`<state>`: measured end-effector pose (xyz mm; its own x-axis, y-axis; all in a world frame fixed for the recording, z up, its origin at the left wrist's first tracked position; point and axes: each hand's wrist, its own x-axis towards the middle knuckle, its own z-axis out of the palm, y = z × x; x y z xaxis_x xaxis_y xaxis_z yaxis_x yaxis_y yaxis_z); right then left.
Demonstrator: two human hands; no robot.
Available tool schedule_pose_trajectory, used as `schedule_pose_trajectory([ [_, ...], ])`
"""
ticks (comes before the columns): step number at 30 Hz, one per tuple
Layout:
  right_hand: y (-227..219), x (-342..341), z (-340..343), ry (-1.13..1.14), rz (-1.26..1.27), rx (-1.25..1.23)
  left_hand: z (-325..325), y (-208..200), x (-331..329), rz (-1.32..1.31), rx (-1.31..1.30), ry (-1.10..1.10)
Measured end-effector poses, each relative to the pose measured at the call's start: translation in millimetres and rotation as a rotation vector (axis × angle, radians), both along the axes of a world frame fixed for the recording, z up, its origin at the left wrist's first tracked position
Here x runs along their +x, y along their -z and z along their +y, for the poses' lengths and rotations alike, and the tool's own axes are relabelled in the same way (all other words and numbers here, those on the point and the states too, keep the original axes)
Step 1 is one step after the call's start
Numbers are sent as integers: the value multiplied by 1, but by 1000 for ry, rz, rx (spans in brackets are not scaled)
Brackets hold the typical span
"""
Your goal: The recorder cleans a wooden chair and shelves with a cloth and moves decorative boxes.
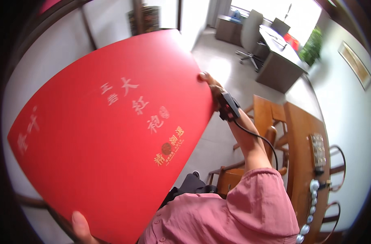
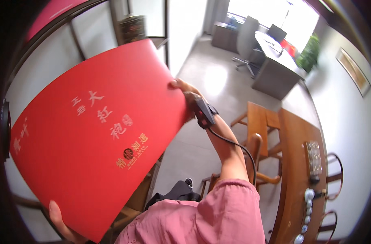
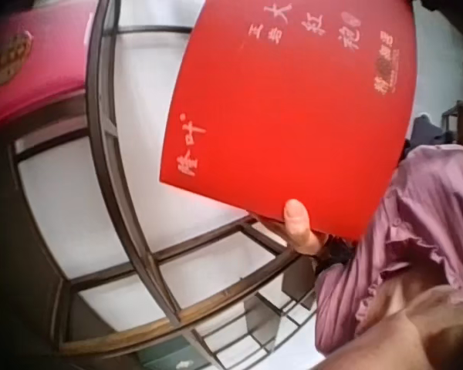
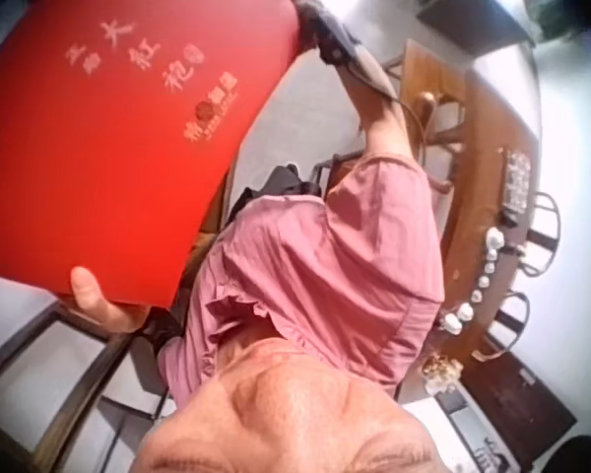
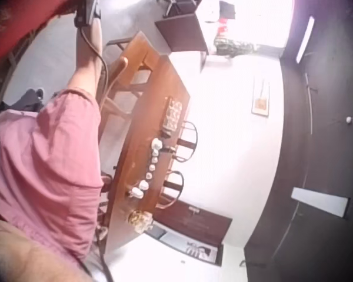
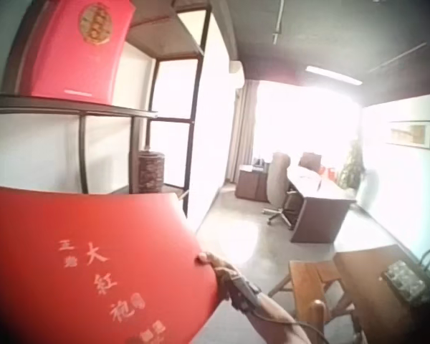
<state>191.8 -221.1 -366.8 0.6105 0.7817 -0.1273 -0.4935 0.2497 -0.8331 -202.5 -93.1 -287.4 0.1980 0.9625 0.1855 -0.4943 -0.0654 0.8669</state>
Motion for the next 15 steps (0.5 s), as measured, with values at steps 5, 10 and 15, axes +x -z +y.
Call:
schedule_pose_trajectory([
  [5, -32, 31, -76, 177, -78, -83, 2, 30, 41, 75, 64, -20],
  [10, -57, 61, -156, 360, -122, -146, -2, 42, 89, 127, 160, 23],
  [15, -53, 75, -230, 521, -106, -176, -46, 4, 165, 253, 135, 109],
])
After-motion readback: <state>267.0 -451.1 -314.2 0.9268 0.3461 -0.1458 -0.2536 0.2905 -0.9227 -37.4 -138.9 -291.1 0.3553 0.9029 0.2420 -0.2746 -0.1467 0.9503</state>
